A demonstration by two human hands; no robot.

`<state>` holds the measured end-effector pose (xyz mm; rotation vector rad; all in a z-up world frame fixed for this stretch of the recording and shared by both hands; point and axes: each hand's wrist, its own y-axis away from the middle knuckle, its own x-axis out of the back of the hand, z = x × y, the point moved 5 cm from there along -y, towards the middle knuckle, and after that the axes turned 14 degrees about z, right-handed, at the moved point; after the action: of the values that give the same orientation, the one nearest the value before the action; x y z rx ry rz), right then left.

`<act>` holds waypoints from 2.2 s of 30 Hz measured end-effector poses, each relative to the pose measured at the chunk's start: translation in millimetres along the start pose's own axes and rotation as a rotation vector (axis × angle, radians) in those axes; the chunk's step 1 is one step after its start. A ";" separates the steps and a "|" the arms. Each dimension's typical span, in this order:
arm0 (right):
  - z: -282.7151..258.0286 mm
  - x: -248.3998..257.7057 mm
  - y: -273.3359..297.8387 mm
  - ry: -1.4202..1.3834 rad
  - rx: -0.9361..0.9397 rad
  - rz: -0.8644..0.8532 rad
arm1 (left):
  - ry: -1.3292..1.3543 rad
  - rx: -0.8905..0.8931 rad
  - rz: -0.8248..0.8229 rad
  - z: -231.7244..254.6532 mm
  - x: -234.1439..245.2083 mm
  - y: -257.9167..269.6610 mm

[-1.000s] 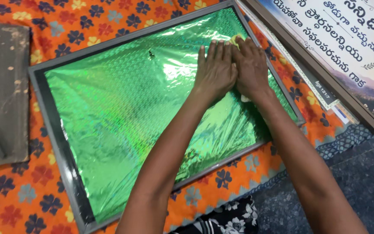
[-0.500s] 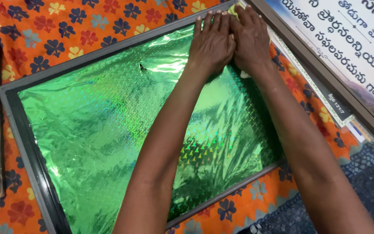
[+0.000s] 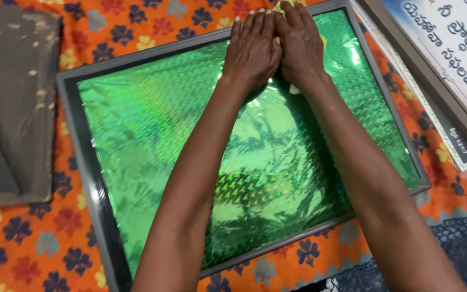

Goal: The person wipes the glass and back of several framed pictures with a cloth. They handle each frame one at a time, turning them over to clean both sides.

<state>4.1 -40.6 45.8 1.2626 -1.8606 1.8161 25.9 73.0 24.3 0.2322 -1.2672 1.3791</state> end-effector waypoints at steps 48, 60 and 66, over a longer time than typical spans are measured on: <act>-312.1 -5.6 97.8 -0.224 0.190 -0.228 | -0.172 0.278 0.046 -74.0 236.4 265.8; -210.4 92.8 141.9 -0.117 0.039 -0.167 | -0.065 0.150 -0.028 42.4 164.4 239.6; -142.7 123.0 148.3 -0.032 -0.007 -0.106 | 0.016 0.091 -0.042 89.7 112.0 205.2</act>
<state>-228.3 17.0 57.2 1.3691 -1.7784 1.7433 -218.1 127.9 35.9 0.3075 -1.1814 1.4014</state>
